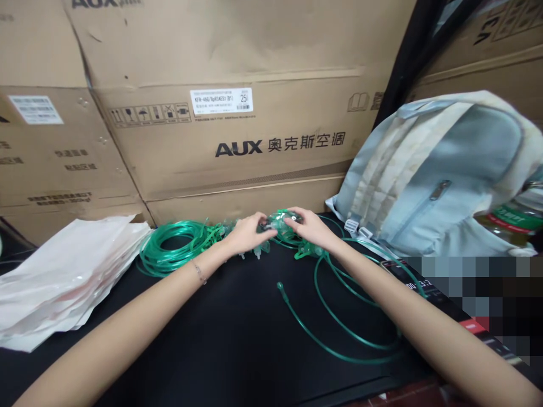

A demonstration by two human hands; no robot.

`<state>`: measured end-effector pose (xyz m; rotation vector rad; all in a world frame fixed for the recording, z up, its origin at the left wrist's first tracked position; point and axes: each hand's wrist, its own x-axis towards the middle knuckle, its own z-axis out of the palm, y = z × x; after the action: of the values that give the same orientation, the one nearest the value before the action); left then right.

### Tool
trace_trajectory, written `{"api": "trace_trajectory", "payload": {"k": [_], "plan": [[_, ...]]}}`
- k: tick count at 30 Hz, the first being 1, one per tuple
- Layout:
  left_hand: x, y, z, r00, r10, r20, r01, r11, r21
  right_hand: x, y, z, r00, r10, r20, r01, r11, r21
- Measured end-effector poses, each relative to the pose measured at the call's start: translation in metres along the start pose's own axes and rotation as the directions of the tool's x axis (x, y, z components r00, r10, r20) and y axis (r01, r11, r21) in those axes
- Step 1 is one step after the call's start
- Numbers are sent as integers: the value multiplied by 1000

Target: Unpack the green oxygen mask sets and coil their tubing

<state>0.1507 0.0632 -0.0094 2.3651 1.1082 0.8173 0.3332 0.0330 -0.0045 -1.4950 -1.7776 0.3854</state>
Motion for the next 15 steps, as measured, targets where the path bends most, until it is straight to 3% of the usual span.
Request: {"api": "trace_trajectory", "payload": {"k": [4,9,13,15], "plan": [[-15,-14,4,989,70,132,-99,968,230,0,3,8,999,-4,-42,-1,992,-123],[-19,-21,4,983,69,167,-127,923,362,-5,-1,20,995,-79,-65,63,973,-220],[-20,-14,-2,992,70,107,-104,927,361,-7,-9,18,986,-112,-126,100,990,-101],[-21,-7,-6,999,42,33,-47,984,174,-10,-14,16,980,-130,-154,134,991,16]]}}
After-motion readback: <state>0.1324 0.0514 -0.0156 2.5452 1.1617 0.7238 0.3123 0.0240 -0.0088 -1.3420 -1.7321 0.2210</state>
